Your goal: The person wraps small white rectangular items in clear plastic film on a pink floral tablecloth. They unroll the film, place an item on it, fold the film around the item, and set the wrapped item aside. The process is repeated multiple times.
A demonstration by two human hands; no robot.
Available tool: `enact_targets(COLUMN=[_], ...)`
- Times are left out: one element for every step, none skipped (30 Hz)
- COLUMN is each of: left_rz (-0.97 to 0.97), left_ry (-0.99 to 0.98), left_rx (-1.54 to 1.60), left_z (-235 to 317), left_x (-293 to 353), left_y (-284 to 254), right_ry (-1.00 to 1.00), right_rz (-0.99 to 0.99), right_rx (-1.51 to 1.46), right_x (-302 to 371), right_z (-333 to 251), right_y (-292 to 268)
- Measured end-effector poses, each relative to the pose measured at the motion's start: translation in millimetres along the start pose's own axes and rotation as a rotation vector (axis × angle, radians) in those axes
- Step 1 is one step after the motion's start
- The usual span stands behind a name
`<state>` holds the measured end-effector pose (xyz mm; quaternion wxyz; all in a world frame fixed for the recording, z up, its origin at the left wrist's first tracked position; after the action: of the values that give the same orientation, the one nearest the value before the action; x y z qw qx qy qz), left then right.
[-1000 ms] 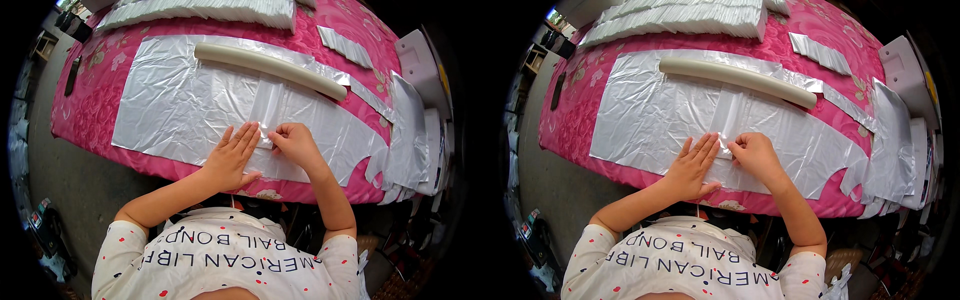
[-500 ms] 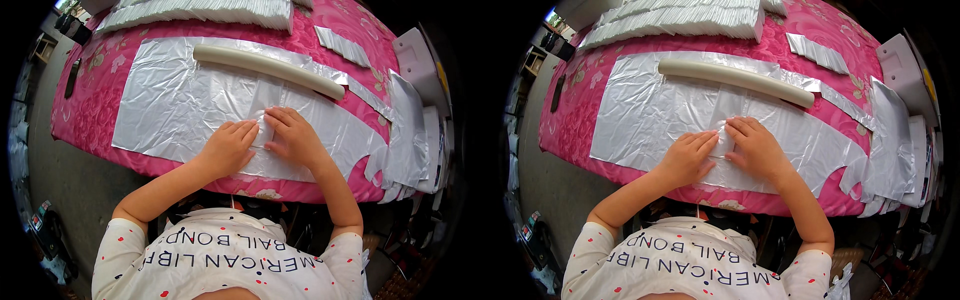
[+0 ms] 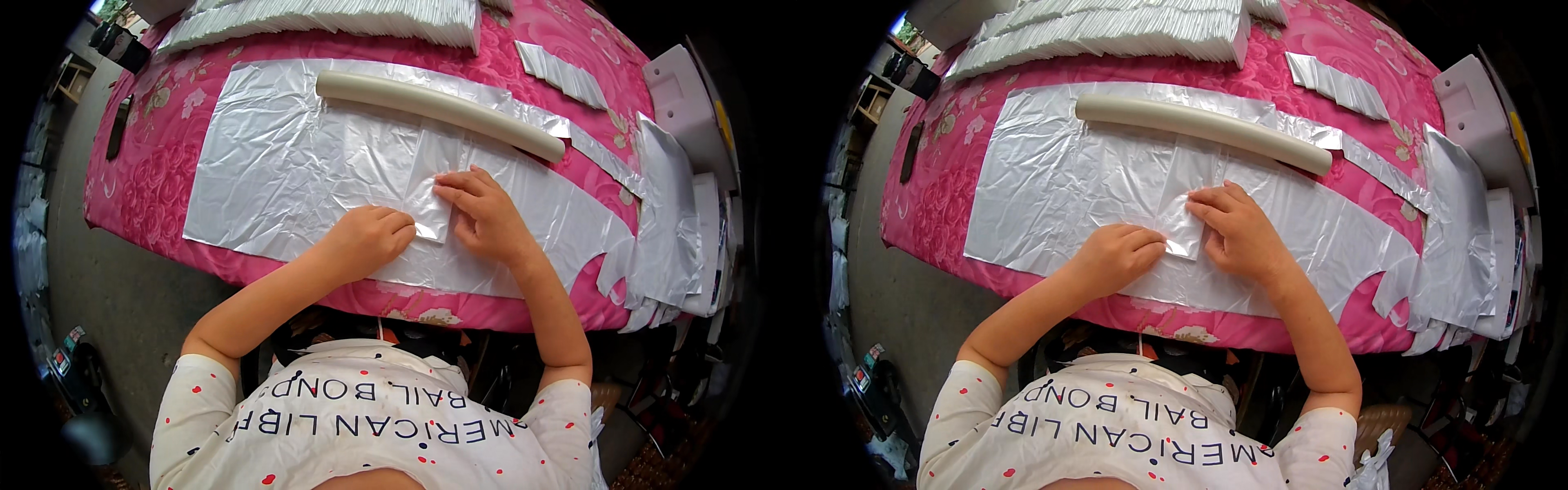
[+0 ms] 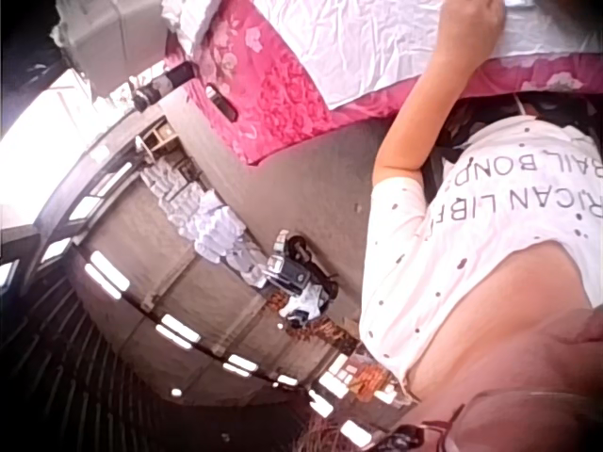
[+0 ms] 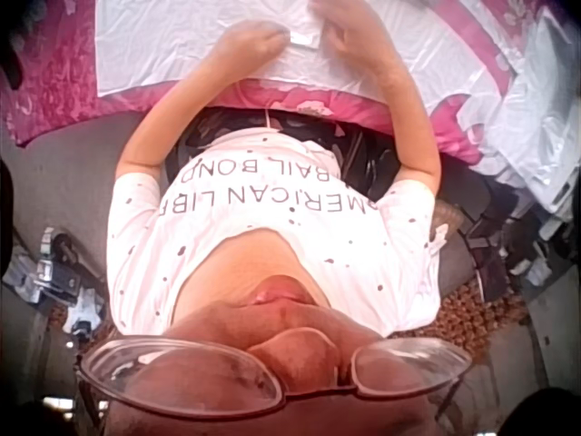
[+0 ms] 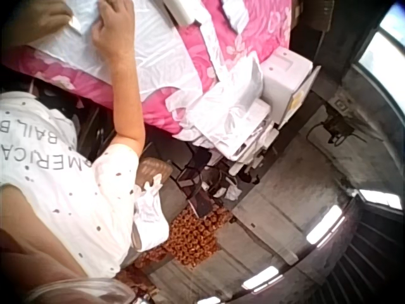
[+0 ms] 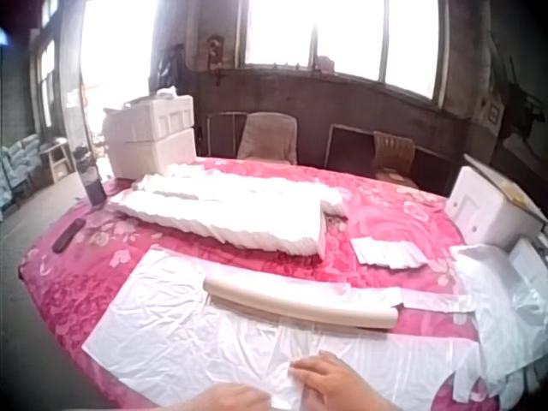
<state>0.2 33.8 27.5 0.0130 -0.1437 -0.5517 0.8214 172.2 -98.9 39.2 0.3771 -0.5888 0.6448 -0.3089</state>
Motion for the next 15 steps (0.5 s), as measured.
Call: enact_targets(left_rz=[0.019,0.037,0.053,0.067,0.080,0.078,0.077,0.076,0.059,0.043,0.027,0.002,-0.020,-0.043,-0.025], left_ry=[-0.029,-0.057,-0.066,-0.080,-0.094,-0.016,0.063,0.143,0.121,0.100,0.079,0.067,0.055,0.044,0.046], left_rx=[0.074,0.148,0.204,0.261,0.317,0.312,0.306,0.300,0.238,0.176,0.114,0.107,0.100,0.092,0.085], left_z=[1,2,6,10,13,14,15,16,17,18,19,17,14,13,12], left_x=[0,1,3,8,12,13,14,15,14,14,13,15,18,20,20], left_y=[1,1,0,-2,-4,-5,-8,-9,-10,-10,-9,-7,-2,2,5], right_ry=[0.000,-0.009,-0.017,-0.026,-0.039,-0.051,-0.064,-0.075,-0.073,-0.070,-0.067,-0.080,-0.069,-0.059,-0.048], right_rz=[0.019,0.034,0.049,0.062,0.062,0.063,0.064,0.077,0.083,0.089,0.096,0.102,0.105,0.107,0.110], right_rx=[0.005,0.022,0.038,0.049,0.044,0.040,0.036,0.022,0.002,-0.016,-0.035,-0.025,-0.036,-0.047,-0.058], right_x=[1,4,7,9,13,17,21,25,28,31,33,33,33,33,34], right_z=[1,3,4,2,-2,-11,-18,-23,-25,-27,-28,-30,-31,-32,-33], right_y=[2,6,11,15,17,19,21,23,26,27,28,27,27,27,28])
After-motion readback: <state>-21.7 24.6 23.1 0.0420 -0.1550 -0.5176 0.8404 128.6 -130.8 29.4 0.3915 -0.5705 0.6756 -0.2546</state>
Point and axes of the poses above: each hand's wrist, its own x-axis away from the middle knuckle, its own y-axis out of the palm, z = x × y, the point moved 1 cm from there along -x, towards the middle knuckle, and after that the axes turned 11 degrees about -z, right-handed, at the moved point
